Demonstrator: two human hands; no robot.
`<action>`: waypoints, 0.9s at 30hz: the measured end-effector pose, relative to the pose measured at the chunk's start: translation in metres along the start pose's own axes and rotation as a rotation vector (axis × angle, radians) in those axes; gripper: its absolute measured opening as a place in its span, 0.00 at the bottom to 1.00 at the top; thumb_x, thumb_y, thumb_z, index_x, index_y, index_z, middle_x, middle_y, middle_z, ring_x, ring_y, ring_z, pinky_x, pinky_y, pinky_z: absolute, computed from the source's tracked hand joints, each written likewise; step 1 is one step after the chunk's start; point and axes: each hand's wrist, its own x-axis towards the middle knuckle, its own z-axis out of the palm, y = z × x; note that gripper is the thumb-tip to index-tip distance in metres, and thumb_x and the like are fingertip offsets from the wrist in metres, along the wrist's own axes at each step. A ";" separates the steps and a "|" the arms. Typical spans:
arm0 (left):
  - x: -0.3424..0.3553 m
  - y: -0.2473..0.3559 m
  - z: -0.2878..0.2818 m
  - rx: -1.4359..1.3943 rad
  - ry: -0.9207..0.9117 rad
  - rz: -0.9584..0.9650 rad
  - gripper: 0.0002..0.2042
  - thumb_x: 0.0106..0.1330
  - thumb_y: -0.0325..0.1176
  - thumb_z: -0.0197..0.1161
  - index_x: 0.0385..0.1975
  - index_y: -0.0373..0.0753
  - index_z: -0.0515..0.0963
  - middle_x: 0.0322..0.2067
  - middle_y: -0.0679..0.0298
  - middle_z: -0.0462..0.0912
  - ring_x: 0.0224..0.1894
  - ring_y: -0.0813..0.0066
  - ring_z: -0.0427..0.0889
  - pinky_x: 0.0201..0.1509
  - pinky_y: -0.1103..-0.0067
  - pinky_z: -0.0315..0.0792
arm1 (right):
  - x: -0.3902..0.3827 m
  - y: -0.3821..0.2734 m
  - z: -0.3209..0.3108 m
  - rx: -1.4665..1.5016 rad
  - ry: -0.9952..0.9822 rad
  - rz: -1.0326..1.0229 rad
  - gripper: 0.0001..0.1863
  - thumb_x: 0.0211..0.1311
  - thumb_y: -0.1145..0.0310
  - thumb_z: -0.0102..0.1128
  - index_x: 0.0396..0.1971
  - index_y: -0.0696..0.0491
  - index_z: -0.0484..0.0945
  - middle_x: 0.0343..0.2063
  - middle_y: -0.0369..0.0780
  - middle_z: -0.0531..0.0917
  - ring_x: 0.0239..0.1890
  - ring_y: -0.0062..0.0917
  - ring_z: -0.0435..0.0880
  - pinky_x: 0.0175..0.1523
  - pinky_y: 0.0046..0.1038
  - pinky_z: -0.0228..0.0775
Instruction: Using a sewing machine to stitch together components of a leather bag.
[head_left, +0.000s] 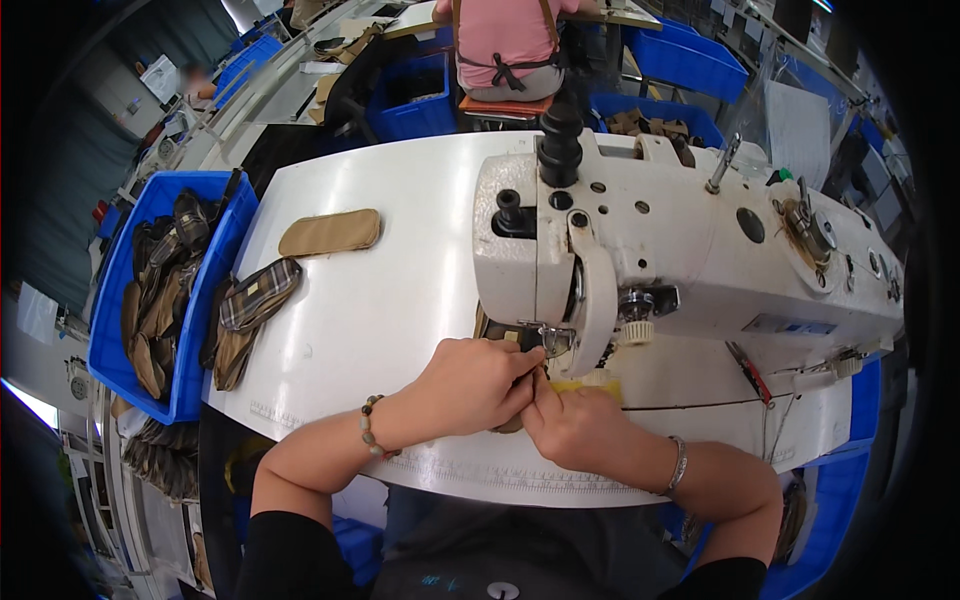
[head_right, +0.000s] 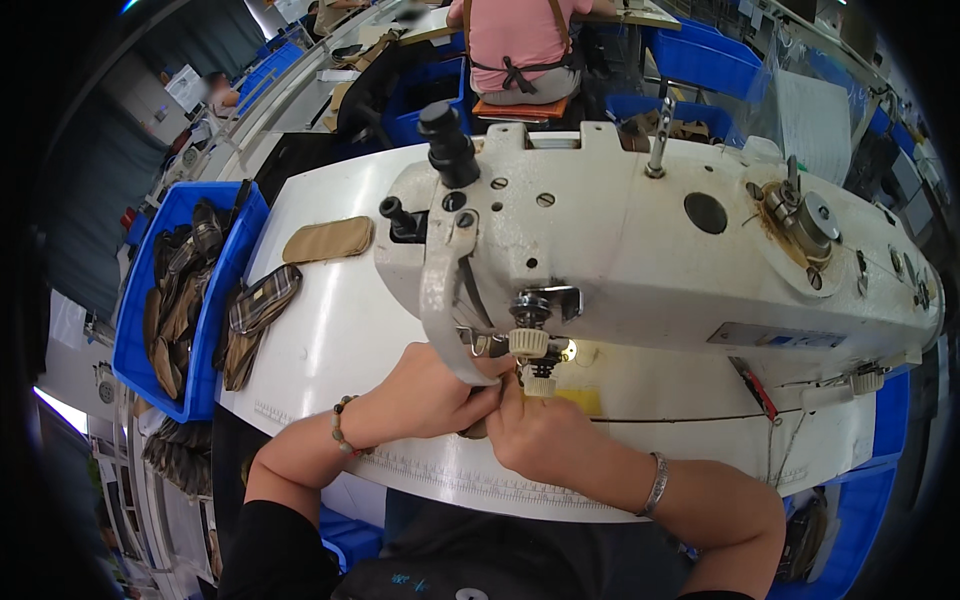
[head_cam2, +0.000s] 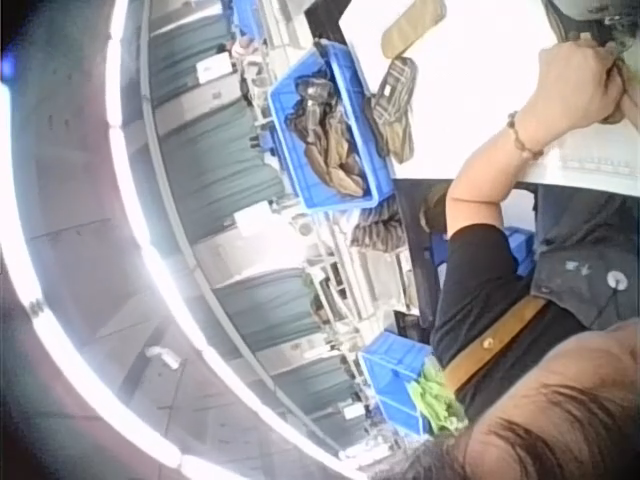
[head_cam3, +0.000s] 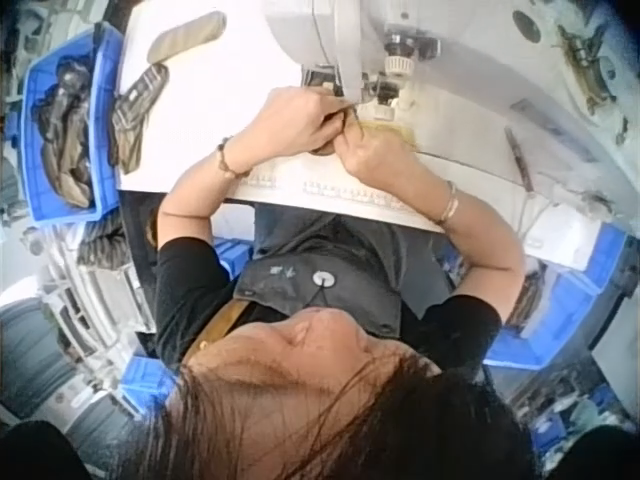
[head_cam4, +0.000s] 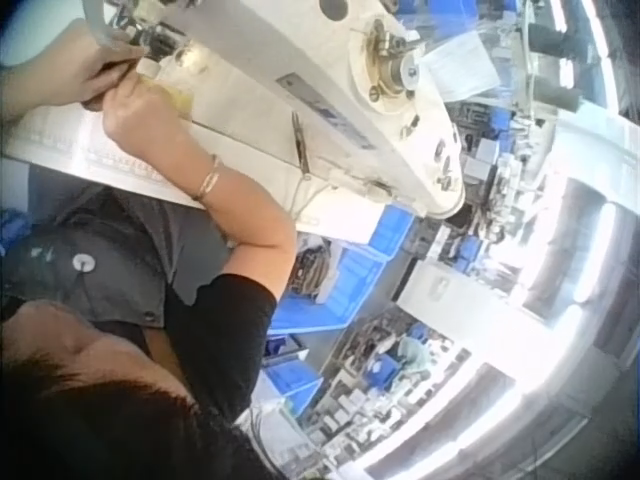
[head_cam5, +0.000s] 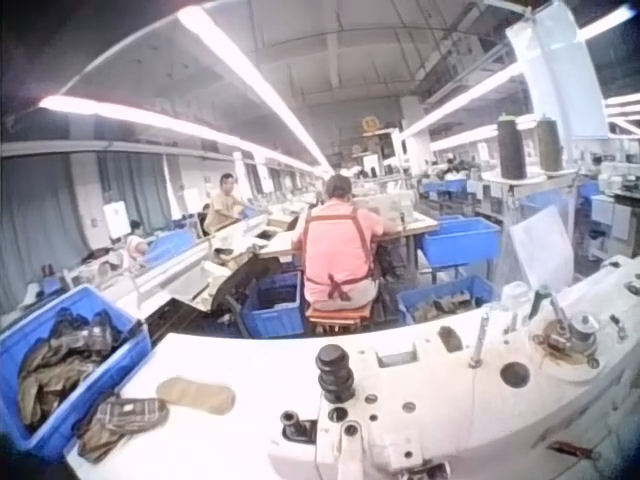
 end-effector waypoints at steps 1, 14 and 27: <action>0.001 -0.001 -0.001 -0.004 0.007 -0.018 0.18 0.66 0.40 0.59 0.50 0.37 0.83 0.27 0.59 0.83 0.29 0.58 0.85 0.29 0.67 0.77 | 0.001 0.001 0.000 0.015 -0.018 0.003 0.08 0.52 0.69 0.60 0.27 0.59 0.81 0.34 0.54 0.86 0.15 0.24 0.79 0.18 0.26 0.70; -0.042 0.009 -0.021 0.167 -0.051 -0.054 0.26 0.55 0.36 0.69 0.55 0.38 0.76 0.49 0.60 0.78 0.52 0.61 0.81 0.33 0.69 0.82 | -0.001 0.016 -0.003 0.170 0.001 0.050 0.13 0.56 0.62 0.67 0.38 0.53 0.85 0.33 0.37 0.88 0.22 0.19 0.84 0.17 0.25 0.69; -0.034 0.014 -0.005 0.408 0.419 0.141 0.12 0.51 0.32 0.65 0.37 0.40 0.77 0.32 0.69 0.77 0.37 0.75 0.82 0.31 0.79 0.78 | -0.005 0.020 0.012 0.202 0.025 0.122 0.09 0.59 0.59 0.70 0.32 0.48 0.84 0.25 0.28 0.84 0.20 0.16 0.80 0.19 0.26 0.70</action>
